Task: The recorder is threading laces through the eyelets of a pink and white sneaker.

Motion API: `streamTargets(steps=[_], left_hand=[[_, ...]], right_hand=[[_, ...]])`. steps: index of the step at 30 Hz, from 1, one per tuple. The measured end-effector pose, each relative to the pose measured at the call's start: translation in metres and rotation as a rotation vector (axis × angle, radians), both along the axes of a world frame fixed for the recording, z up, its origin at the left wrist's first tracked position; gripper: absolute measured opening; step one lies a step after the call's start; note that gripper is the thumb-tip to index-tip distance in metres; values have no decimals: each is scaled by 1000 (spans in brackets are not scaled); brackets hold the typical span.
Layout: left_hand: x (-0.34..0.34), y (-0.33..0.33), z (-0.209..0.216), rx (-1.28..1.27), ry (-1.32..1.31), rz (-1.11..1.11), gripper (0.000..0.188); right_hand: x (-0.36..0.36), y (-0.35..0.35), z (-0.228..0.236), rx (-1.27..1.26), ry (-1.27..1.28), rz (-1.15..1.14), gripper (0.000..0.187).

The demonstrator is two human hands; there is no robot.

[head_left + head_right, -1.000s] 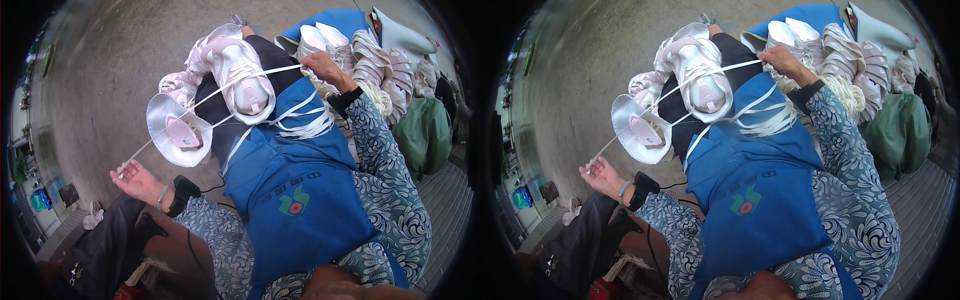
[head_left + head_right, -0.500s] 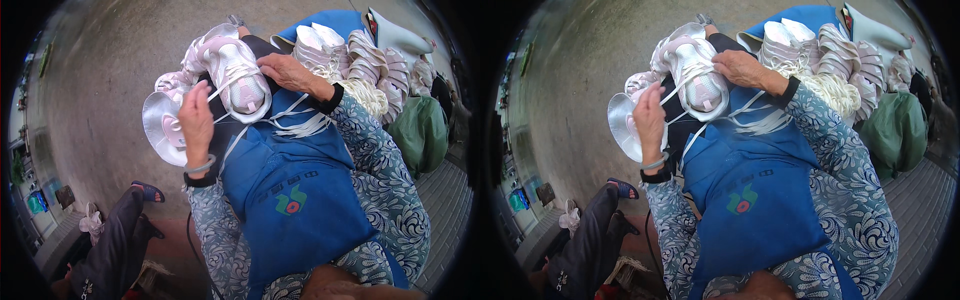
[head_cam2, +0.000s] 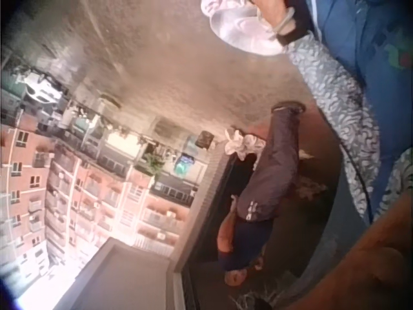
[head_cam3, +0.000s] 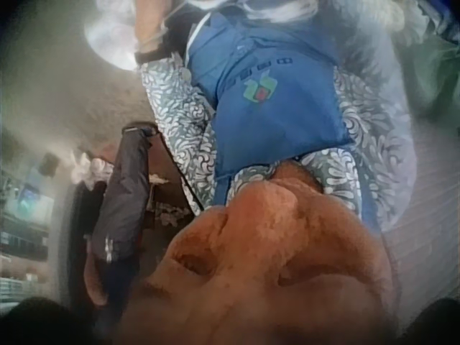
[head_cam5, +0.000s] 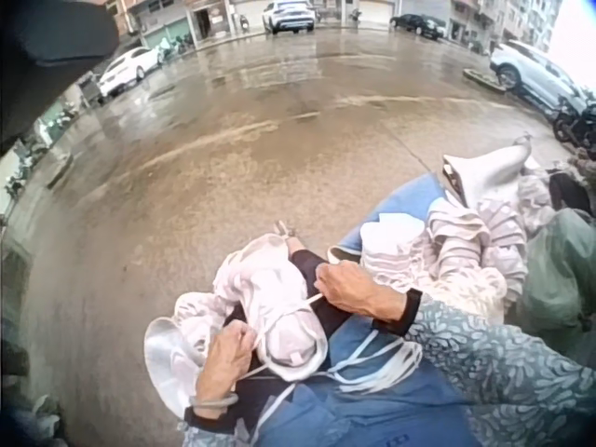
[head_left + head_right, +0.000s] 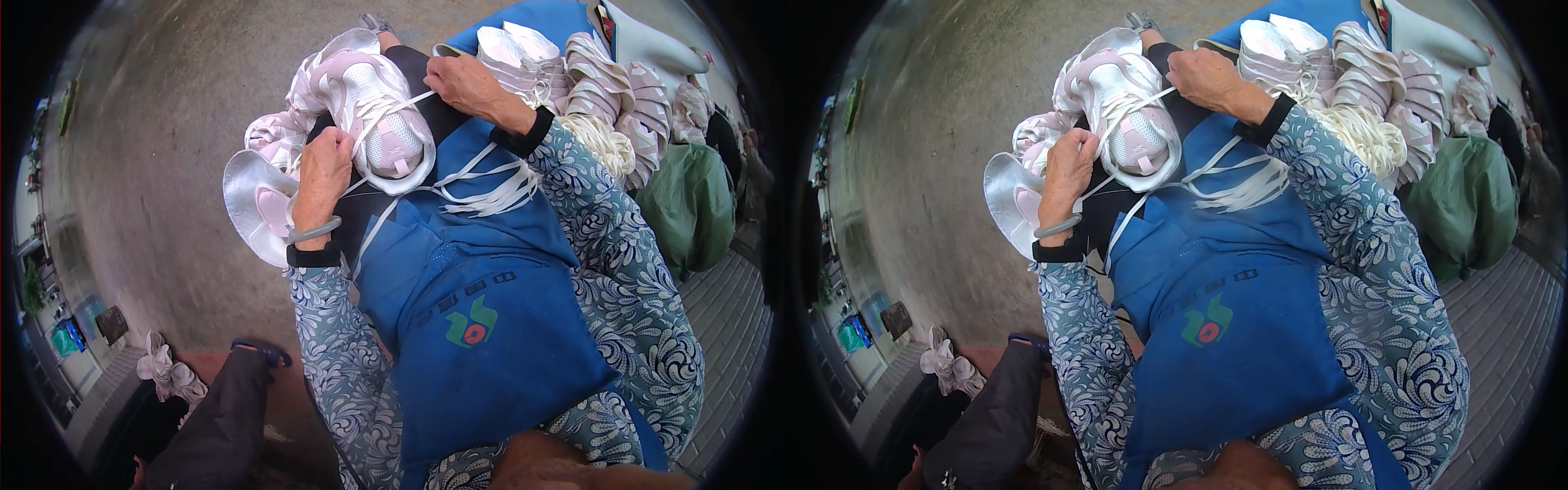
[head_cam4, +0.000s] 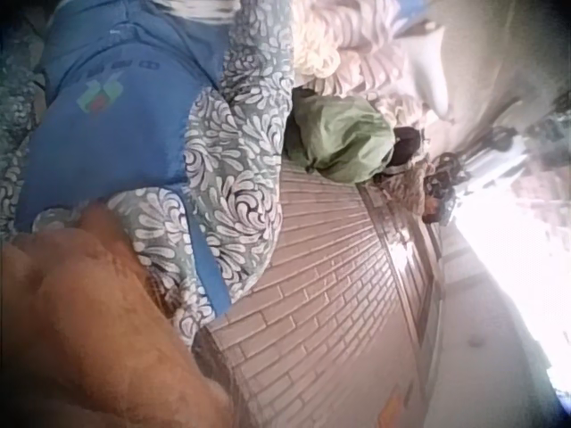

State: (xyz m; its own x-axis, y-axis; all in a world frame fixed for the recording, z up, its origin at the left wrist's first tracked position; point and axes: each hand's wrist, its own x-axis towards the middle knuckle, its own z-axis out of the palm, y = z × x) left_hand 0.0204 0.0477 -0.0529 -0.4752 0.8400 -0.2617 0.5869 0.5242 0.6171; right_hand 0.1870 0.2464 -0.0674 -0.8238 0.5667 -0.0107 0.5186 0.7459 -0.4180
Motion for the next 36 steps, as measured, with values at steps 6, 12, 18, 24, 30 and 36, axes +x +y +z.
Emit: streamTargets(steps=[6, 12, 18, 24, 30, 36], left_hand=[[4, -6, 4, 214, 2, 89, 27], [1, -6, 12, 56, -34, 46, 24], [-4, -13, -15, 136, 112, 89, 19], [6, -15, -2, 465, 202, 112, 16], [21, -11, 19, 243, -21, 125, 17], [12, -10, -5, 259, 193, 67, 16]], right_hand=[[32, -16, 39, -51, 247, 152, 12], [71, -38, 45, -168, -134, 516, 10], [69, -41, 30, -132, -199, 576, 11], [73, -30, 19, 35, -63, 189, 8], [62, -47, 38, -8, 32, 290, 23], [49, -47, 21, 47, -34, 448, 7]])
